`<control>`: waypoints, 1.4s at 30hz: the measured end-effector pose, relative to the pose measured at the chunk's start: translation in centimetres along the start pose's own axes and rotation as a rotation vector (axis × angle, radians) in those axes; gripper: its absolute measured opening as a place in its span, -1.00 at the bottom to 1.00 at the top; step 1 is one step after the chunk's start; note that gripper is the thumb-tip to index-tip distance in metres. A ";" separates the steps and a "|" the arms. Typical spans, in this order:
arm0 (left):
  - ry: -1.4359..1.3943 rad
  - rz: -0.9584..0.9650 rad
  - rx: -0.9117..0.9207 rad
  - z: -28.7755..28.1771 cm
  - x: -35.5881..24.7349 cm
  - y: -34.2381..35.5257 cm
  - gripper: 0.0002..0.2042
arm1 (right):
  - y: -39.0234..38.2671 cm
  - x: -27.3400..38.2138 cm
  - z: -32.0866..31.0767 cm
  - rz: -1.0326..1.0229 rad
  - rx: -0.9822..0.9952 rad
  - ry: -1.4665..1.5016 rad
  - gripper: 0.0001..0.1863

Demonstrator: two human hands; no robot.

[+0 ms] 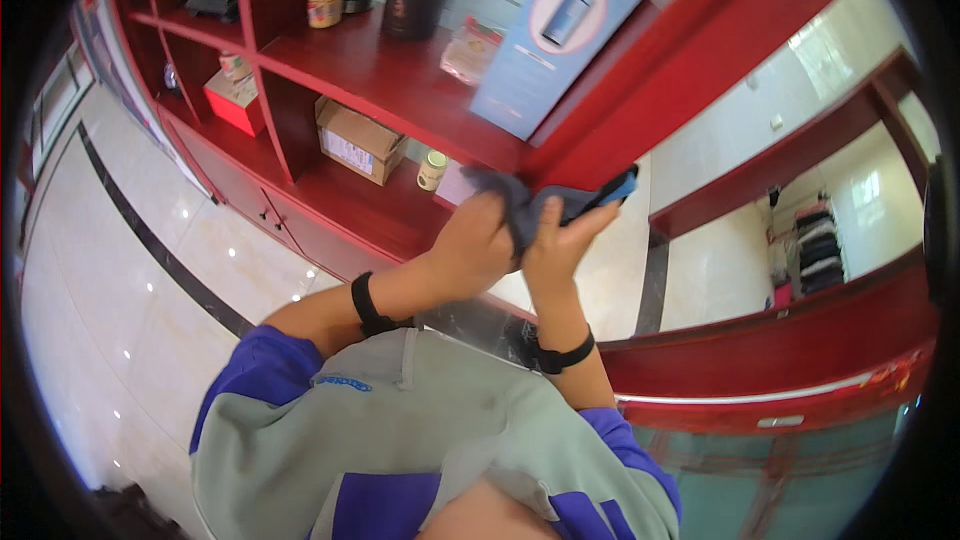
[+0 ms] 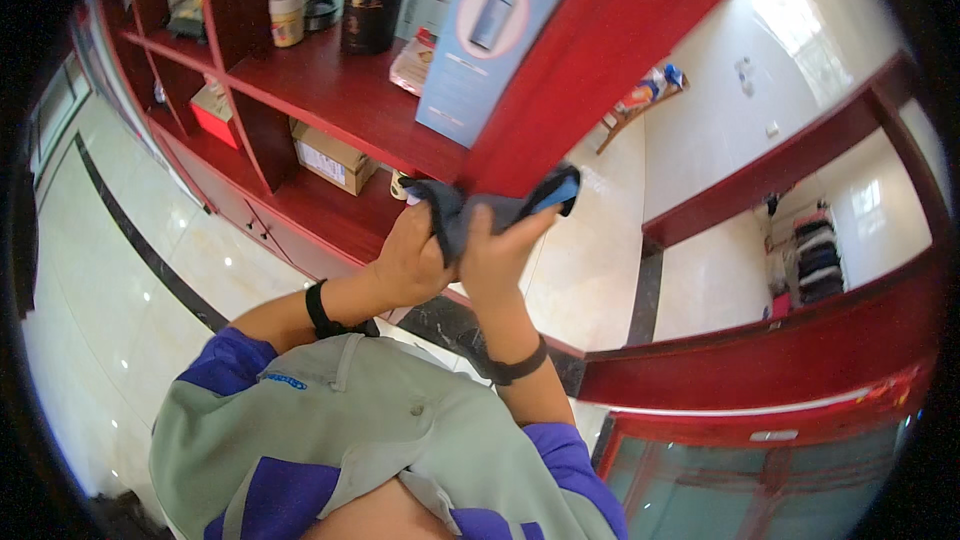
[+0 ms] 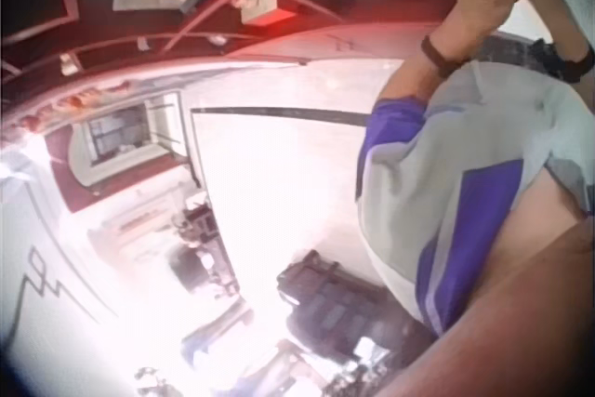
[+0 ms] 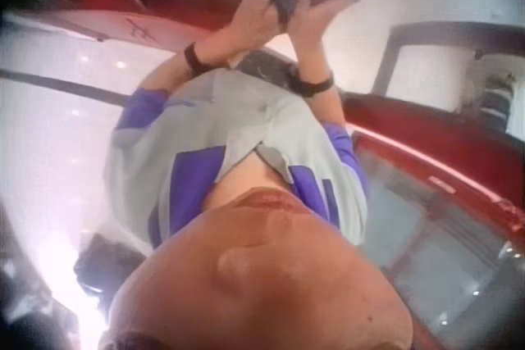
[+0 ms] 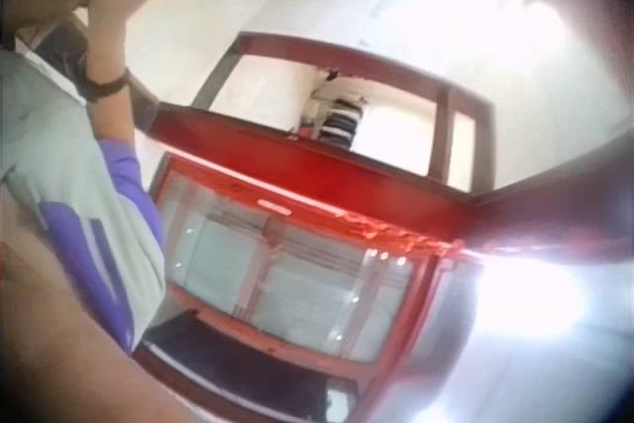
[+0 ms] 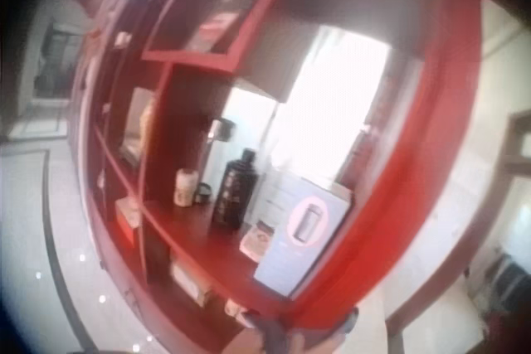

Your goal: The person wipes a red wooden cabinet with frosted glass doors using a blue cloth. They clean the glass panels, wooden frame, and interior shelves, moving the cloth across different surfaces in a systematic manner.

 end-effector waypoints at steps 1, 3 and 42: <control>0.042 0.064 -0.078 -0.9 -0.2 1.4 -0.53 | 1.2 1.6 -0.5 -0.064 -0.018 0.012 -0.22; 0.110 0.071 -0.073 -1.0 0.4 3.8 -0.55 | 4.0 4.7 -1.9 -0.146 -0.068 -0.016 -0.30; 0.240 0.132 -0.426 -4.8 0.3 14.8 -0.64 | 12.2 18.2 -4.8 -0.231 -0.161 -0.166 -0.18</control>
Point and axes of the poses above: each hand's wrist, its own y-axis towards the middle knuckle, its own z-axis out of the palm, x = y × z, the point moved 9 cm from there along y, towards the middle knuckle, and after that the axes turned 15 degrees about z, right-handed, at the moved point
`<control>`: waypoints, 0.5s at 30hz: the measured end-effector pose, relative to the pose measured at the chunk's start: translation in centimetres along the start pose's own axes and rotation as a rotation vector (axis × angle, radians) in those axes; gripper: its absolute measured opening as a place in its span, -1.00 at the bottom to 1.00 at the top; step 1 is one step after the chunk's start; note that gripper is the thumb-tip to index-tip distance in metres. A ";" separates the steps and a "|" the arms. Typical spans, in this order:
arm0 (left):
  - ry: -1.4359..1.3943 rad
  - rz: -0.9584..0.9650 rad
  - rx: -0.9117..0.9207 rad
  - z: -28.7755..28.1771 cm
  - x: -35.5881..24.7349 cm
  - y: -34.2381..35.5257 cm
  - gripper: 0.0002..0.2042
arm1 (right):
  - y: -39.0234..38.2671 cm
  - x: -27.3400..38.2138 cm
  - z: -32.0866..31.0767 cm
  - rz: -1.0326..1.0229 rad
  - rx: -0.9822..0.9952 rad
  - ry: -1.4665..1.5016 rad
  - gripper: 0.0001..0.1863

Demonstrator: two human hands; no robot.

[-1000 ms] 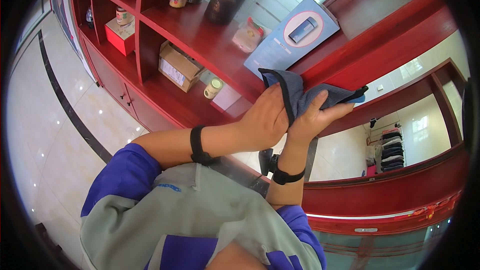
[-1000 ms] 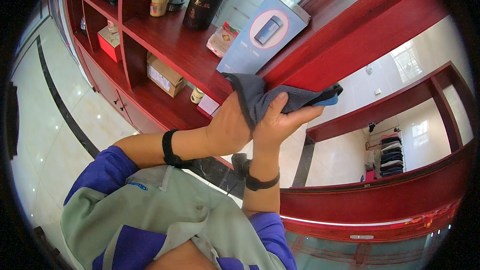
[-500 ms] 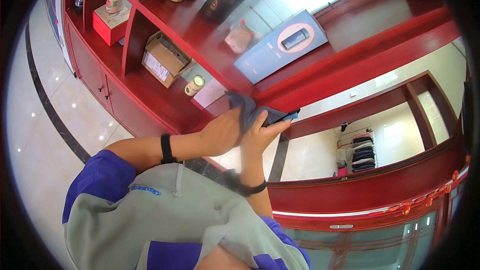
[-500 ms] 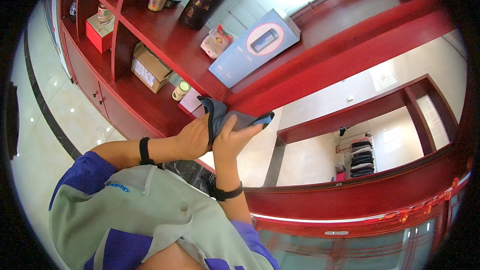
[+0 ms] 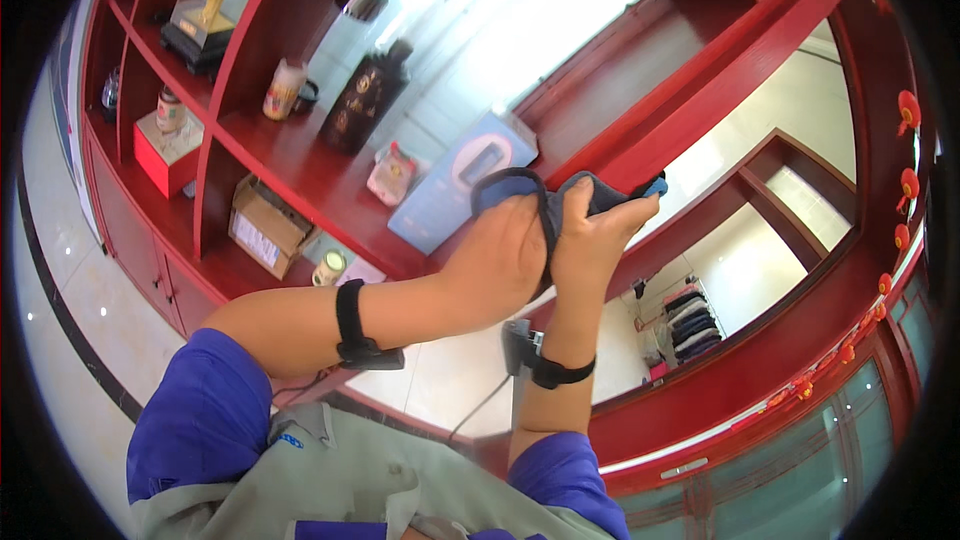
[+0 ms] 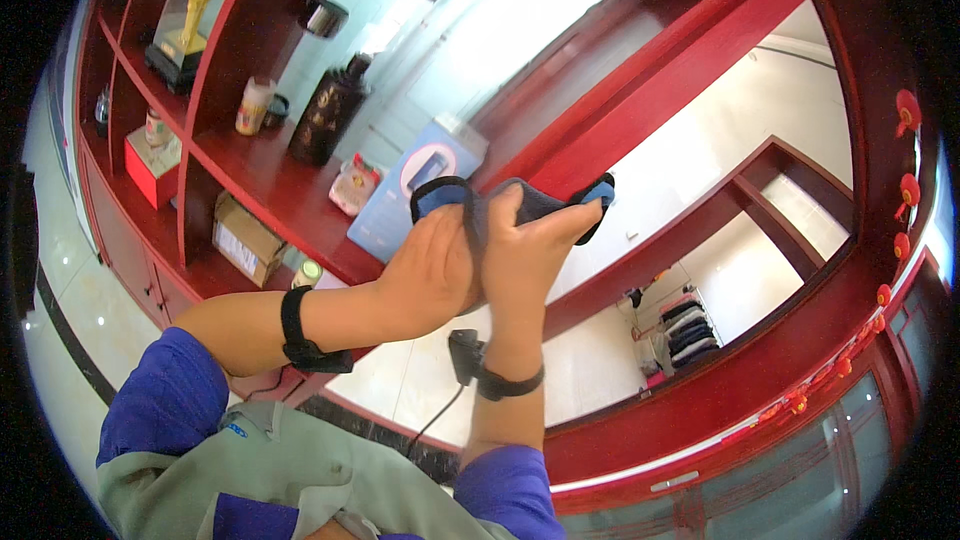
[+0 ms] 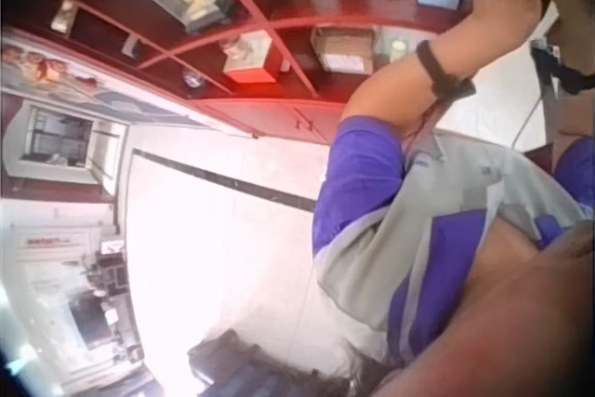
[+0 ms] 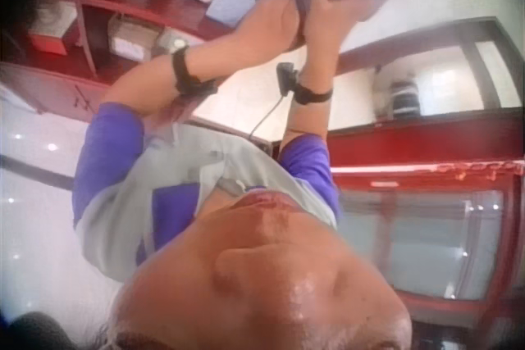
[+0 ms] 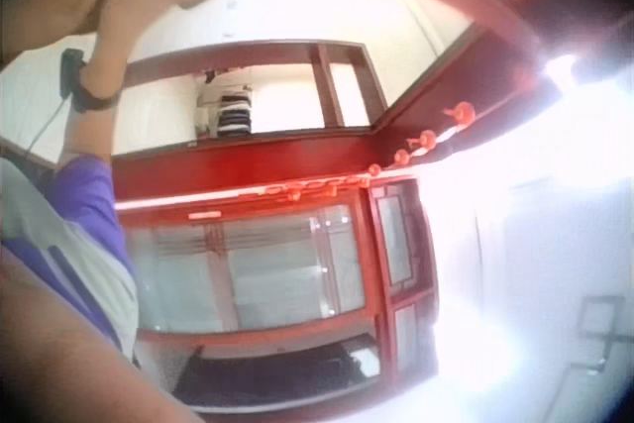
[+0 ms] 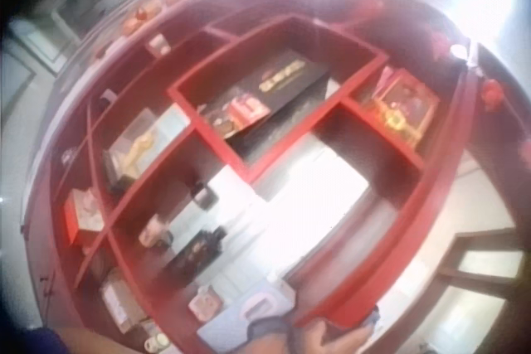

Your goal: The person wipes a red wooden cabinet with frosted glass doors using a blue cloth. They clean the glass panels, wooden frame, and interior shelves, moving the cloth across different surfaces in a systematic manner.

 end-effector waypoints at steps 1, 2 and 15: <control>0.034 0.065 -0.029 0.3 0.0 0.9 -0.63 | 1.0 0.5 -0.3 -0.010 -0.003 -0.045 -0.18; 0.033 0.085 -0.010 0.8 0.3 1.6 -0.62 | 1.9 1.2 -0.7 -0.047 -0.028 -0.082 -0.19; 0.125 0.274 -0.014 4.5 4.0 14.6 -0.54 | 14.0 10.1 -5.0 -0.381 -0.252 -0.319 -0.19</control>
Point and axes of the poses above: each hand's wrist, its own y-axis towards the middle knuckle, its own z-axis out of the palm, x = y × z, the point moved 9 cm from there along y, towards the middle knuckle, and after that the axes turned 15 degrees about z, right-handed, at the moved point
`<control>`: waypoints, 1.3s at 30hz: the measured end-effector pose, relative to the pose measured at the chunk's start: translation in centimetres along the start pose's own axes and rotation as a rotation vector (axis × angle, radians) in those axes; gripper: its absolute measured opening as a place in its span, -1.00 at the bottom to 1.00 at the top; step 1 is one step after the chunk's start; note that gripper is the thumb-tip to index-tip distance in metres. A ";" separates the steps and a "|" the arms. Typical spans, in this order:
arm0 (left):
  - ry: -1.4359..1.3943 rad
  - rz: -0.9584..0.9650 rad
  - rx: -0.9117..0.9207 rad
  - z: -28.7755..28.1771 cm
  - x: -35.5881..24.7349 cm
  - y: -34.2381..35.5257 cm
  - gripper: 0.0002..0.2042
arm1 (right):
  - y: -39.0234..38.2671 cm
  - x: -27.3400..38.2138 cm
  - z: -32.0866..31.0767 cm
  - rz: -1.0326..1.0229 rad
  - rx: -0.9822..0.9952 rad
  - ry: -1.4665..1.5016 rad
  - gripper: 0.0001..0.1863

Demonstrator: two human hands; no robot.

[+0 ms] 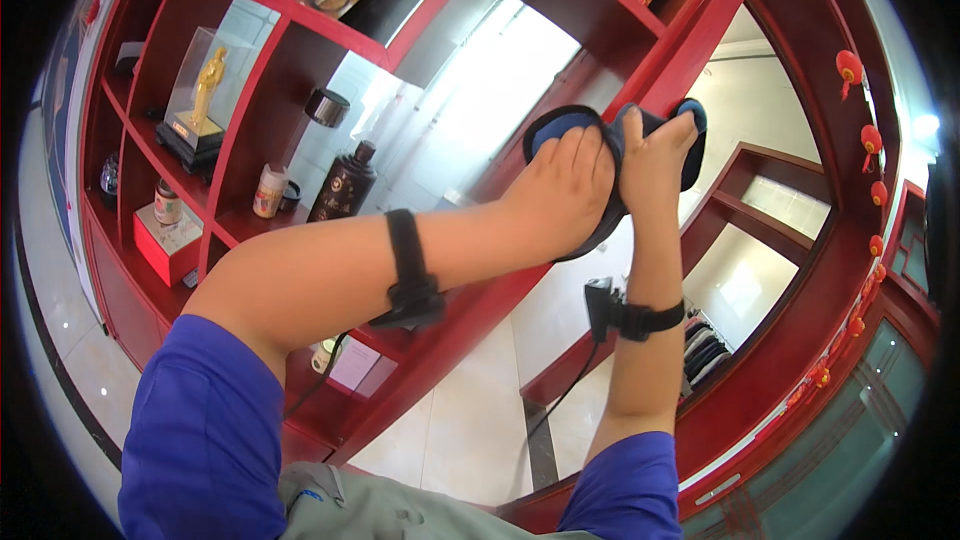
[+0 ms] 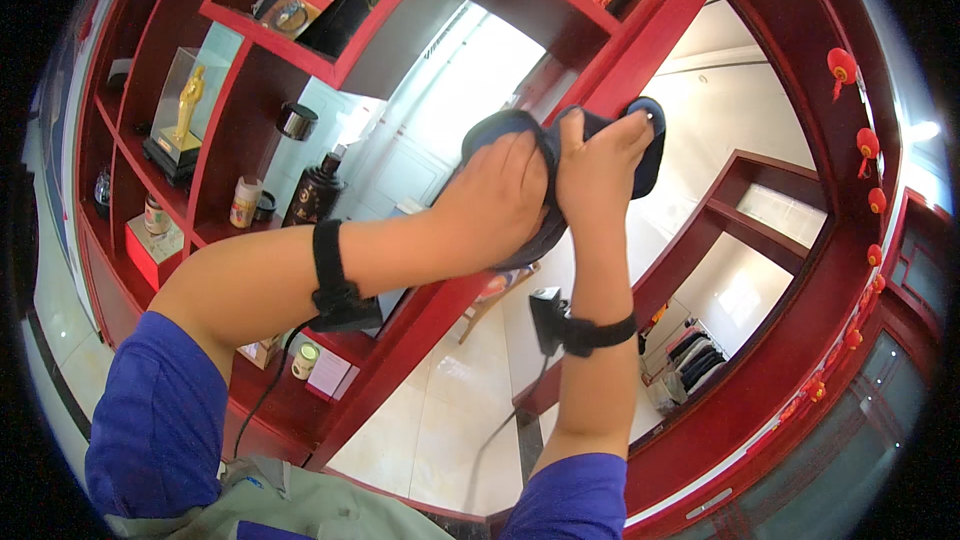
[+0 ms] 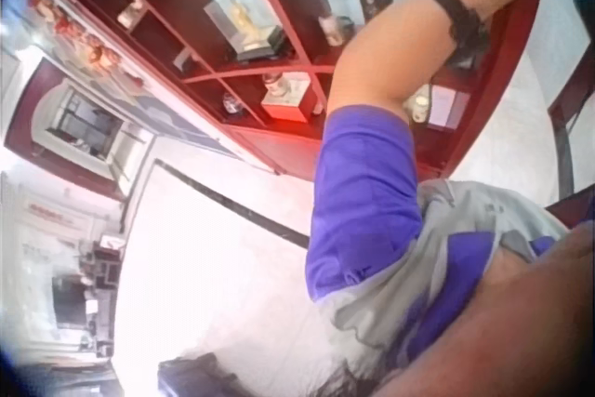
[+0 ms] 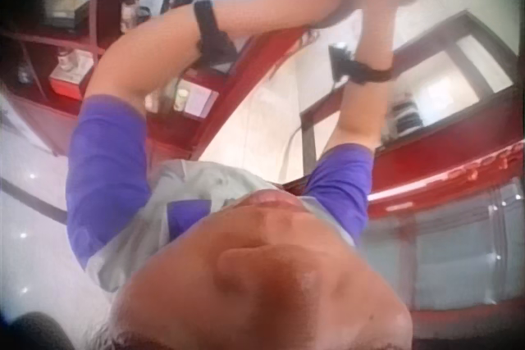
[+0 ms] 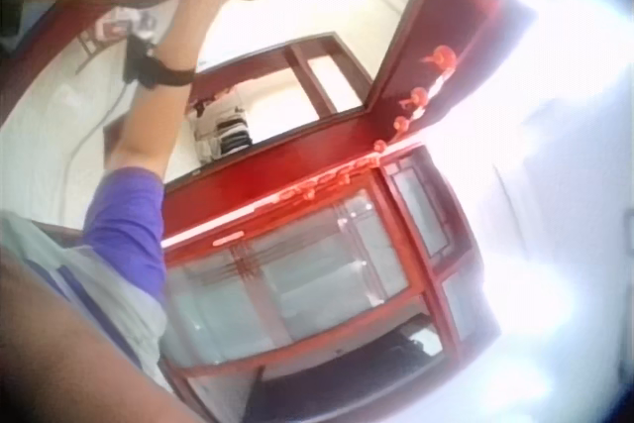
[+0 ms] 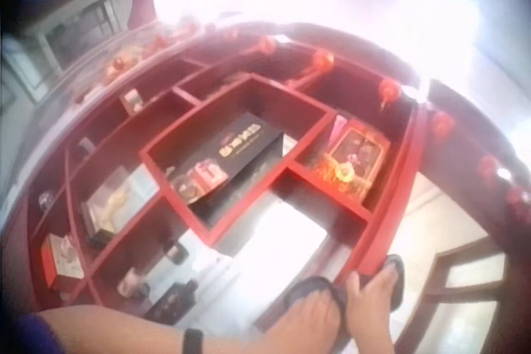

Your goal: The person wipes a red wooden cabinet with frosted glass doors using a blue cloth. They clean the glass panels, wooden frame, and interior shelves, moving the cloth across different surfaces in a systematic manner.

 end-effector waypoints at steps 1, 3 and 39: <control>0.023 0.021 0.006 0.2 0.6 1.0 -0.51 | 1.2 0.6 -0.5 -0.042 -0.052 -0.027 -0.24; 0.023 0.022 0.024 0.9 1.9 3.0 -0.49 | 3.8 1.5 -1.0 -0.094 -0.123 -0.117 -0.27; -0.405 -0.527 0.428 -7.0 -10.1 -22.6 -0.62 | -29.7 -5.4 5.5 0.437 0.232 0.469 -0.07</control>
Point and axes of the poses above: each hand's wrist, its own y-axis towards the middle knuckle, its own z-axis out of the palm, x = y × z, the point moved 9 cm from there along y, towards the middle knuckle, and after that the axes turned 15 degrees about z, right-handed, at the moved point
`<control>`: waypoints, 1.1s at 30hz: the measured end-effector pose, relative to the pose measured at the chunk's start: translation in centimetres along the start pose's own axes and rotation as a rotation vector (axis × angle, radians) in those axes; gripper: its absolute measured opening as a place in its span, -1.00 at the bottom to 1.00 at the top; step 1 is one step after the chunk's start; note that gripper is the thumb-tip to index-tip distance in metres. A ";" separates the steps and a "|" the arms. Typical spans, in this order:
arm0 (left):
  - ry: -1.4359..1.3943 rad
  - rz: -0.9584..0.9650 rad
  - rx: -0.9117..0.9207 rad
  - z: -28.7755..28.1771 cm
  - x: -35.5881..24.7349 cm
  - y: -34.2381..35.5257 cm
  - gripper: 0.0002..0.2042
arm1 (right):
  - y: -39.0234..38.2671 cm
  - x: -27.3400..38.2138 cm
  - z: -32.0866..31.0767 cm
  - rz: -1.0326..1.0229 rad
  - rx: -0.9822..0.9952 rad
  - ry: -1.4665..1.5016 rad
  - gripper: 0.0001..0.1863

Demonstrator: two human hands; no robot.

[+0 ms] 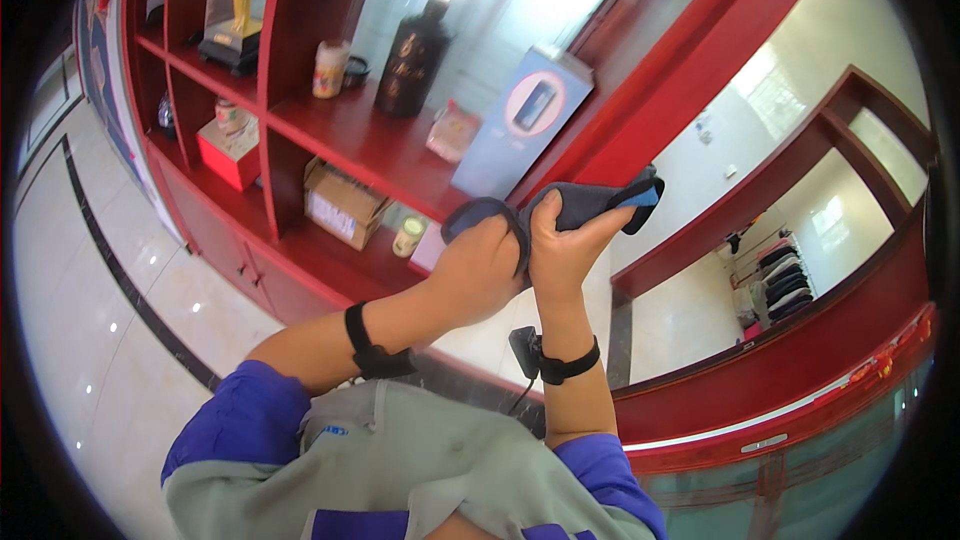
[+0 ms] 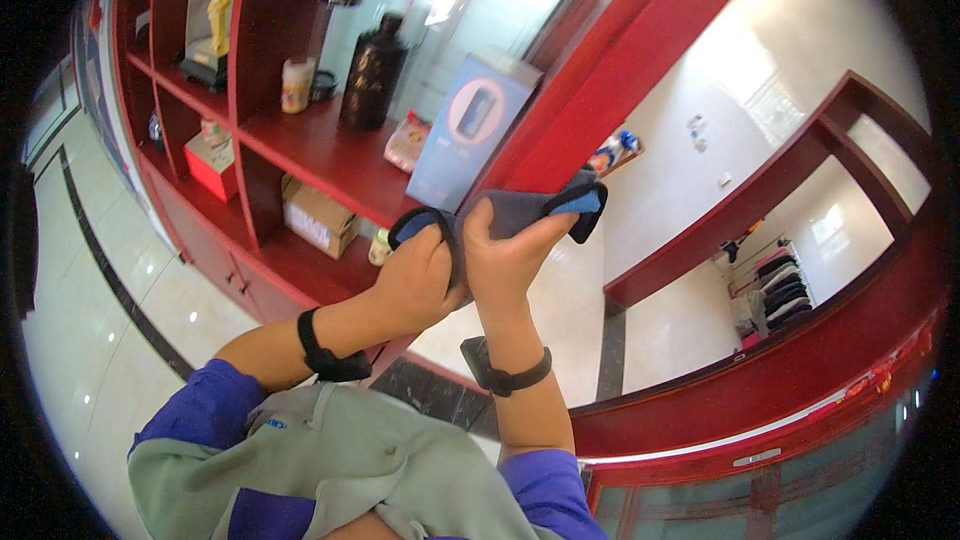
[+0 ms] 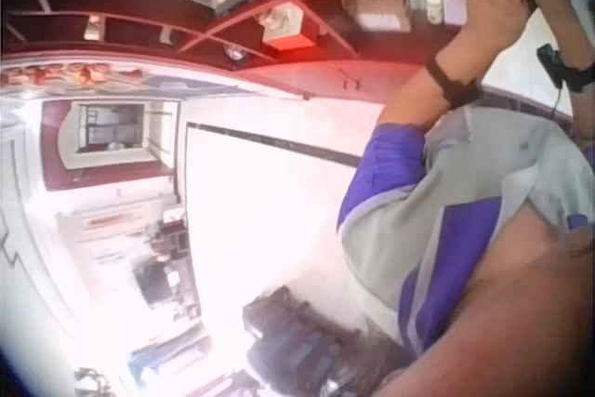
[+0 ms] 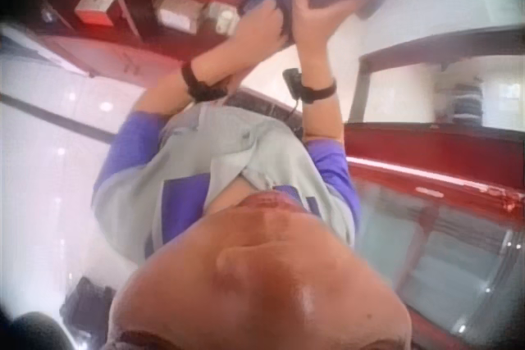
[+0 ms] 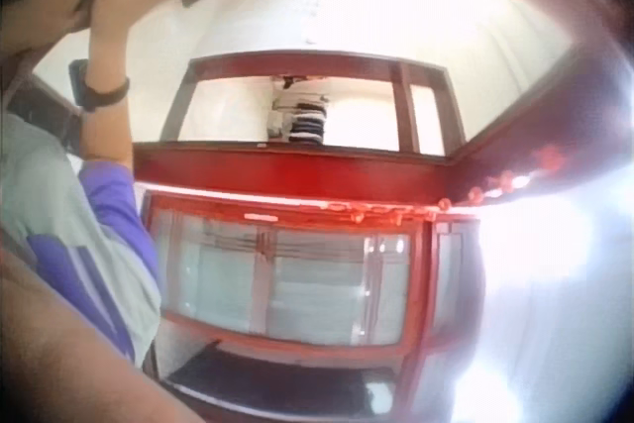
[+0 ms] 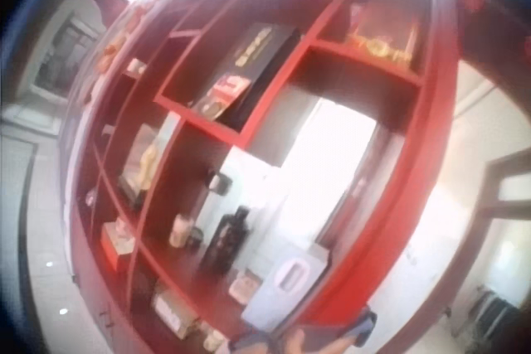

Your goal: The person wipes a red wooden cabinet with frosted glass doors using a blue cloth. They clean the glass panels, wooden frame, and interior shelves, moving the cloth across different surfaces in a systematic manner.

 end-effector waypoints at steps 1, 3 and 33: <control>-0.012 -0.067 0.064 0.7 0.3 -1.7 -0.62 | -1.4 -1.3 0.4 0.037 0.021 0.003 -0.06; -0.011 -0.097 0.101 1.4 0.3 -4.5 -0.65 | -4.2 -3.6 1.0 0.082 0.061 -0.013 -0.03; -0.058 -0.276 0.557 5.3 2.5 -12.3 -0.40 | -15.9 -16.9 4.3 0.694 0.605 0.216 -0.05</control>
Point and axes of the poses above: each hand's wrist, its own y-axis towards the middle knuckle, its own z-axis out of the palm, x = y × z, the point moved 9 cm from there along y, towards the middle knuckle, and after that the axes turned 15 degrees about z, right-handed, at the moved point
